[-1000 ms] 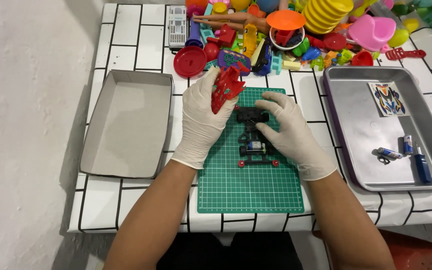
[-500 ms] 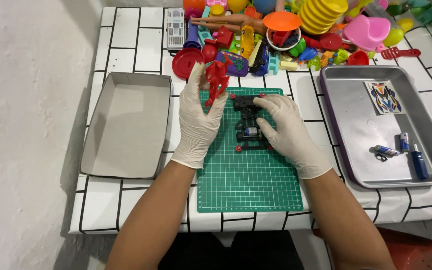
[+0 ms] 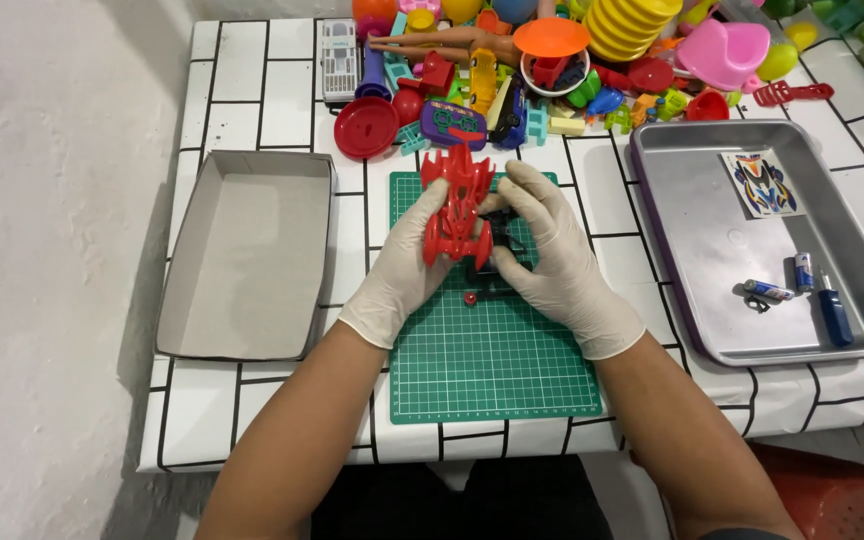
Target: The person assembles a red and black toy vehicle on a green cutting mat. They insert batteries into the chassis, attach wheels, and secure the red body shell onto the frame.
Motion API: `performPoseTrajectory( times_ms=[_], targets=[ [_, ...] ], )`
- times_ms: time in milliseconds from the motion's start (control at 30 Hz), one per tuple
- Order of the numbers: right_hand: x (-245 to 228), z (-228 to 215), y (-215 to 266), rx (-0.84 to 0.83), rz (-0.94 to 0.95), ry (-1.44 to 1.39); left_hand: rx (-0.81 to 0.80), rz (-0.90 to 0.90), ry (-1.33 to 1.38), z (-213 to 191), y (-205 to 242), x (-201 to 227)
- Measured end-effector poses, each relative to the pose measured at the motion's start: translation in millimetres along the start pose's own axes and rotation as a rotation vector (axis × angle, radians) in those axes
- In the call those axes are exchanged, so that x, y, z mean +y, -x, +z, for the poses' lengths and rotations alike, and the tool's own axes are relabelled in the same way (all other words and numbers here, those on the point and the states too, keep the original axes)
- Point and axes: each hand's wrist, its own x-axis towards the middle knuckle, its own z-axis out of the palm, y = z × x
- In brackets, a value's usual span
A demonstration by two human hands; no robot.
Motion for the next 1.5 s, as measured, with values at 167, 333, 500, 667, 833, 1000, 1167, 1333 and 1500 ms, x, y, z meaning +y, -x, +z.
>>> performPoseTrajectory(
  times_ms=[167, 333, 500, 667, 833, 1000, 1167, 1333, 1500],
  targets=[
    [-4.5, -9.2, -3.3, 0.018, -0.068, -0.081, 0.012, -0.196, -0.009, 4.6, 6.9, 7.6],
    [7.2, -0.8, 3.6, 0.015, -0.104, -0.107, -0.04, -0.274, -0.099, -3.9, 6.1, 7.6],
    [16.9, -6.5, 3.6, 0.042, -0.09, -0.068, -0.165, -0.272, -0.195, 10.0, 25.9, 13.8],
    [8.2, -9.1, 1.2, 0.102, -0.037, -0.072, -0.269, -0.328, -0.262, -10.4, 6.1, 6.9],
    [8.0, -10.9, 2.4, 0.259, 0.096, -0.132, -0.336, -0.349, -0.327, -32.1, -8.9, -3.7],
    [23.8, -12.7, 11.4, 0.332, 0.282, -0.274, -0.08, 0.018, -0.417, -25.9, -14.0, 0.3],
    [25.6, -13.8, 16.0, 0.192, 0.356, -0.34, 0.002, 0.367, -0.468, -18.9, -12.2, 1.7],
    [22.9, -14.0, 16.4, 0.104, 0.371, -0.509, 0.083, 0.465, -0.534, -19.8, -14.3, -5.2],
    [27.0, -14.2, 17.2, 0.103, 0.358, -0.878, 0.003, 0.382, -0.427, -32.4, -20.8, -9.5]
  ],
)
